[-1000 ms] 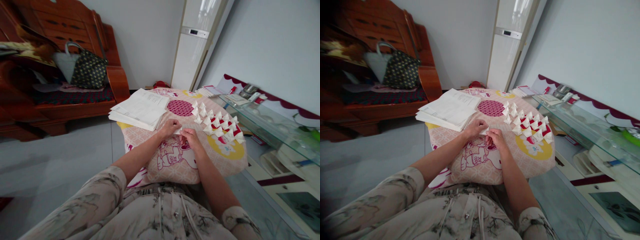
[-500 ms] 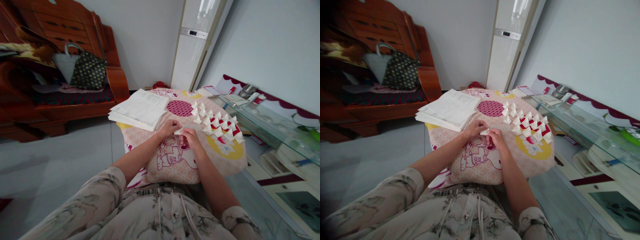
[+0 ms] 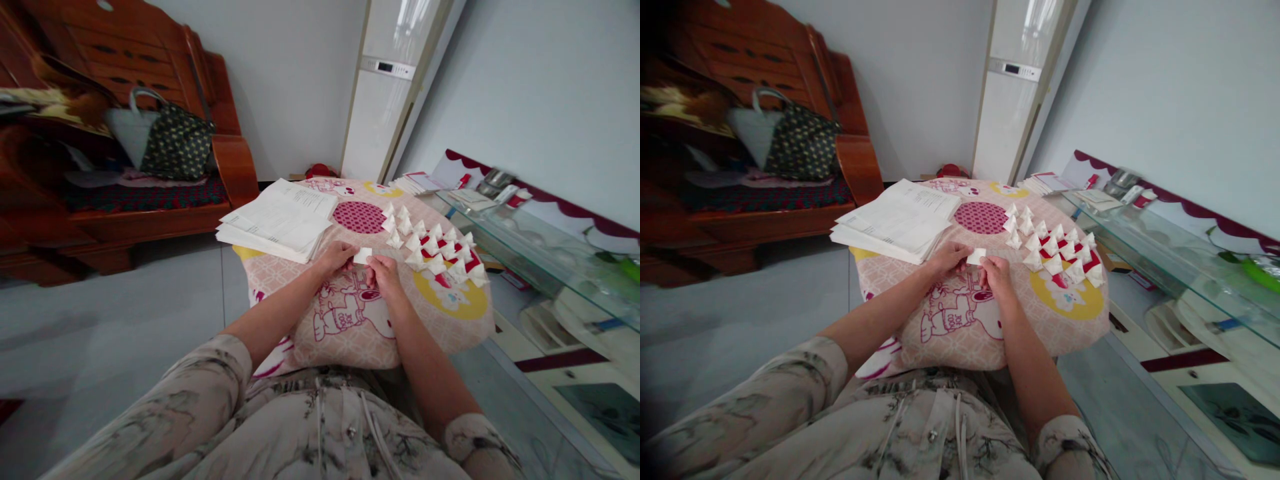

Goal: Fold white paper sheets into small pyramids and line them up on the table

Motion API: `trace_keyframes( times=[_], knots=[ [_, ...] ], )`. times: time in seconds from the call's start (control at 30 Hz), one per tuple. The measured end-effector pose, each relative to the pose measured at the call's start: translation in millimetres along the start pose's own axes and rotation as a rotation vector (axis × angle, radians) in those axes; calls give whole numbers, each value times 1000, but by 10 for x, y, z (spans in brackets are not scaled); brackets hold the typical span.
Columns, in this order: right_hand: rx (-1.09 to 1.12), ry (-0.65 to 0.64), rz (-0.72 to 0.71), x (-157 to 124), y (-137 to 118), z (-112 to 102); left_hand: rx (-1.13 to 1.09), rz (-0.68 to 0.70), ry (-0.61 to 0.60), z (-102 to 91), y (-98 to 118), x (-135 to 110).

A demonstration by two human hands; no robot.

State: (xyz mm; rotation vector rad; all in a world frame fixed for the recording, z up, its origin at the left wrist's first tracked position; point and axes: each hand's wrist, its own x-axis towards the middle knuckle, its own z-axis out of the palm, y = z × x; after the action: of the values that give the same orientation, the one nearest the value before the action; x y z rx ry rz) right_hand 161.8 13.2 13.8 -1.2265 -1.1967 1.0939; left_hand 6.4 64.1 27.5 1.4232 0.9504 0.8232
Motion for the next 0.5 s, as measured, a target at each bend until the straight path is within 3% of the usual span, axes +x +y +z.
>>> trace_keyframes(
  times=[0.2, 0.33, 0.5],
  knots=[
    [80, -72, 84, -28, -55, -26, 42, 73, 12, -32, -5, 30],
    [112, -19, 91, -40, -78, -14, -55, -18, -76, -5, 2, 7],
    [125, -25, 203, -50, -123, -24, 193, -7, -51, -22, 52, -35]
  ],
)
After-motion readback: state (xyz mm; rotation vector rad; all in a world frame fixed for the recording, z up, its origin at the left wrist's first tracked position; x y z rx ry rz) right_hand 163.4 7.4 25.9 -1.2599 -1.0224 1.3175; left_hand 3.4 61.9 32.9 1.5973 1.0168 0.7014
